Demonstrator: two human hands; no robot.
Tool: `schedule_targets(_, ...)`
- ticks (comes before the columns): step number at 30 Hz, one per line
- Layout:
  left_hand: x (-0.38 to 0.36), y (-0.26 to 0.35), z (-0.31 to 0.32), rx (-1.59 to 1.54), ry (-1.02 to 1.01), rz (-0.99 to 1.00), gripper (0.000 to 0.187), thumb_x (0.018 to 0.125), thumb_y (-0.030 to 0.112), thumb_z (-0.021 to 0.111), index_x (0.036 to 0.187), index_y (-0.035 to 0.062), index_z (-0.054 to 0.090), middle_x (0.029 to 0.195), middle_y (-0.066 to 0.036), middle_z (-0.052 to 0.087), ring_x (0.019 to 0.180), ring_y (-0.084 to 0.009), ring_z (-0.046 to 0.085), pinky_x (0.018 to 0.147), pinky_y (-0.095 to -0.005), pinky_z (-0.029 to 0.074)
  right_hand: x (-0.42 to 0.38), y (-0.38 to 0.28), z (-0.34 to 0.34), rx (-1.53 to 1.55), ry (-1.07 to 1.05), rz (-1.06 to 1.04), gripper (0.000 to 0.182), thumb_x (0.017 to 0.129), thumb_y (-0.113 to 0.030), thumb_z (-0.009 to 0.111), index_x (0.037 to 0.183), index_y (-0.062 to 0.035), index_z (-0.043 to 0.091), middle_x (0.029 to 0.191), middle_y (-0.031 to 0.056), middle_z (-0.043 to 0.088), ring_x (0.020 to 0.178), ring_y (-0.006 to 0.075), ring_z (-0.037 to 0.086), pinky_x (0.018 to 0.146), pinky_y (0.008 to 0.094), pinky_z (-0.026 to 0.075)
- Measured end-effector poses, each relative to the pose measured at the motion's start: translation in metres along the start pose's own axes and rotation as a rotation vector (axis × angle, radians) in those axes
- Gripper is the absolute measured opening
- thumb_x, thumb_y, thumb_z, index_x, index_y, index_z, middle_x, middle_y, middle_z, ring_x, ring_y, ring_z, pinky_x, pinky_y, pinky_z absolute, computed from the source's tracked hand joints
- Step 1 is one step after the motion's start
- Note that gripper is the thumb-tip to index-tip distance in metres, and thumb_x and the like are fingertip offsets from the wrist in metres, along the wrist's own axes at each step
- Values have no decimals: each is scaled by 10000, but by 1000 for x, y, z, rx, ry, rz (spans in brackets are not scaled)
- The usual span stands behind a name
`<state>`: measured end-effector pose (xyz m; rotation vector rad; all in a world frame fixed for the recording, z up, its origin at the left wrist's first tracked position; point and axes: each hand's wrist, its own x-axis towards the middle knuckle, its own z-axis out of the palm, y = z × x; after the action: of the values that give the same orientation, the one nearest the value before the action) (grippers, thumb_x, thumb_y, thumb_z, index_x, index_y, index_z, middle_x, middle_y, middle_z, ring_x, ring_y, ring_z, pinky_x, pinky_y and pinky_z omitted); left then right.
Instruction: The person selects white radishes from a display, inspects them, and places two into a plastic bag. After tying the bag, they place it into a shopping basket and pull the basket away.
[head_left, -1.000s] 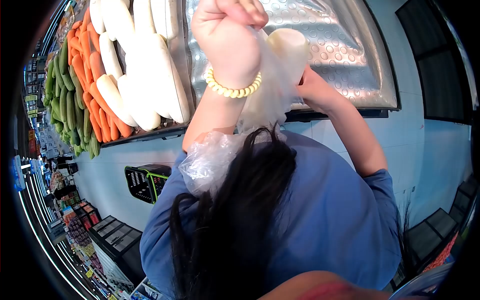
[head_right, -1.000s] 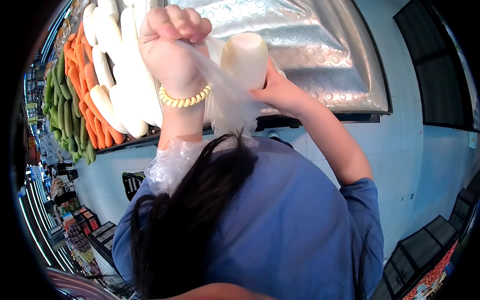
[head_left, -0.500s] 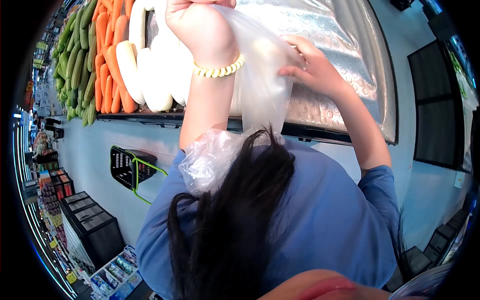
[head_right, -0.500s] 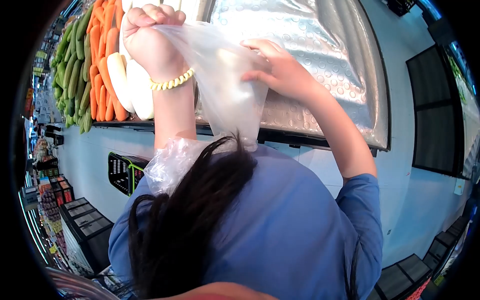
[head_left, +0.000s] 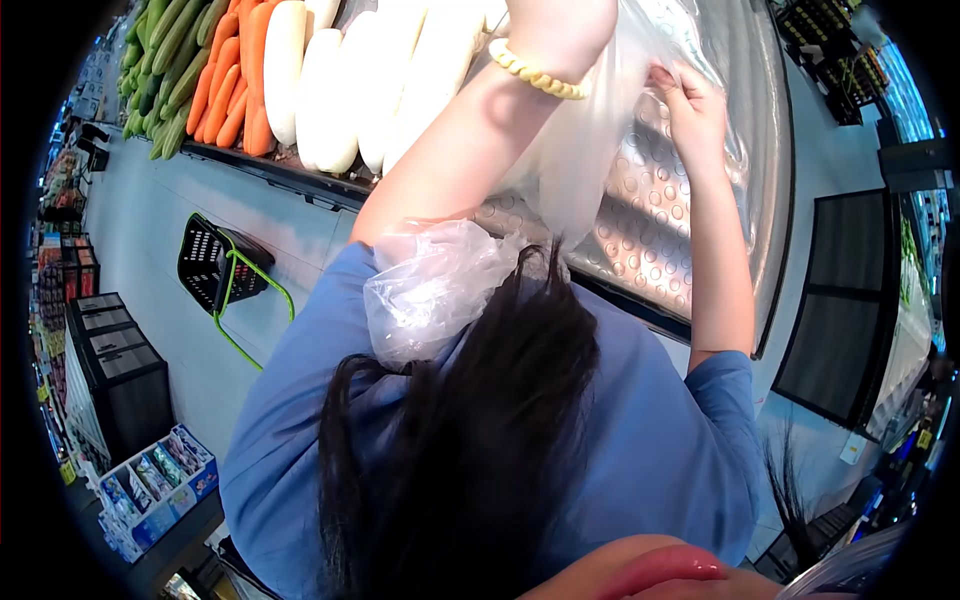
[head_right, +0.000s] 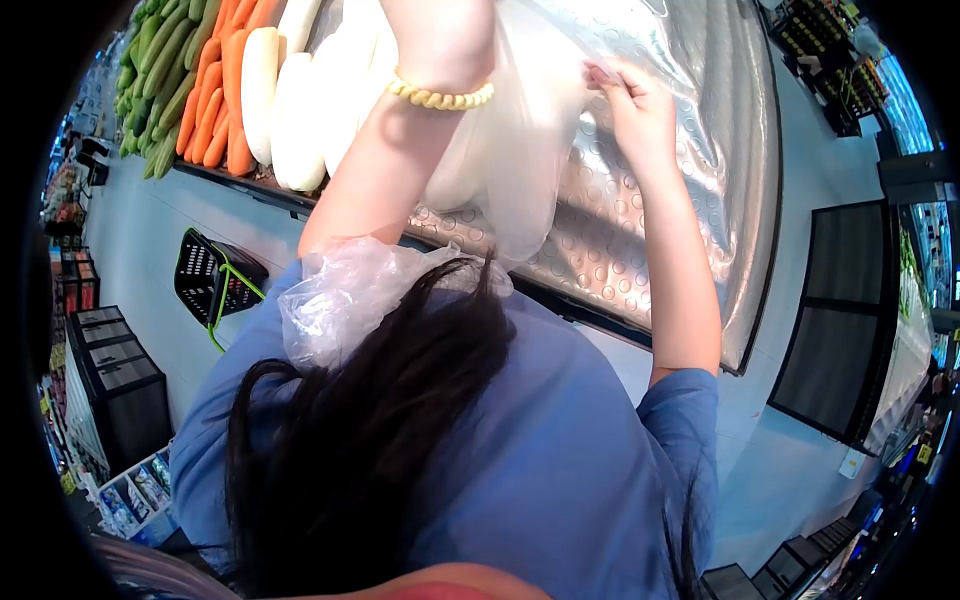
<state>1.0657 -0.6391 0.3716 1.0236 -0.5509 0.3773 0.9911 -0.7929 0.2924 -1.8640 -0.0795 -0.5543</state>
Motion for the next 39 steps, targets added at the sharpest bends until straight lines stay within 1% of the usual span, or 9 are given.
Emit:
schedule_targets(10,-12,-30,1,227,-109,-58,291,806,152,575,1017,2,443,976,-114,525,873,-205,482,758,-304,398,-7,36,5,123,42,223,199,850,-29,462,924,60,624,971,107,638,940,156,584,854,271,439)
schedule_targets(14,-14,-34,-27,351,-163,-69,364,812,189,601,1076,-10,448,1037,-126,529,931,-218,502,801,-312,416,7,28,-17,809,-242,210,236,686,-64,377,723,69,568,946,154,597,994,262,542,916,367,401)
schedule_targets(17,-32,-52,-56,465,-271,-159,420,816,217,621,1119,-19,452,1083,-135,532,975,-227,516,834,-317,429,26,44,-30,685,-378,275,219,715,-63,377,703,51,564,870,131,594,875,217,559,805,321,442)
schedule_targets(18,-42,-58,-65,502,-319,-208,438,818,227,627,1134,-22,453,1098,-138,533,990,-230,521,845,-319,434,32,51,-32,532,-346,296,188,761,-53,413,746,24,584,801,81,585,761,153,548,695,252,442)
schedule_targets(22,-88,-73,-91,724,-576,-433,882,706,428,732,1294,-93,331,1248,-258,465,1175,-304,464,987,-347,373,34,54,-16,147,-192,394,106,807,-2,530,842,-43,621,825,12,607,752,91,549,692,214,436)
schedule_targets(26,-124,-82,-98,899,-703,-502,897,609,469,755,1241,-72,419,1173,-263,525,1092,-333,531,938,-369,417,23,83,-26,-55,-17,141,104,822,3,542,867,-29,630,916,25,621,834,98,562,749,219,439)
schedule_targets(30,-122,-69,-95,945,-805,-671,831,594,467,729,1188,-57,477,1067,-247,590,985,-340,587,869,-374,458,-4,90,-30,-11,427,205,218,886,-129,553,1061,0,556,1011,76,579,922,139,549,824,268,449)
schedule_targets(32,-126,-73,-100,935,-728,-600,792,597,466,713,1146,-62,495,1001,-235,613,928,-334,608,832,-379,476,-27,107,-28,320,581,350,335,909,-180,513,1193,-5,480,1145,102,525,1036,169,520,900,292,429)
schedule_targets(39,-110,-75,-117,738,-323,-722,724,635,434,711,1119,-62,502,1021,-237,610,952,-345,601,830,-377,475,-70,67,23,462,462,277,486,900,-89,492,1353,-28,328,1341,123,371,1190,201,421,988,315,372)
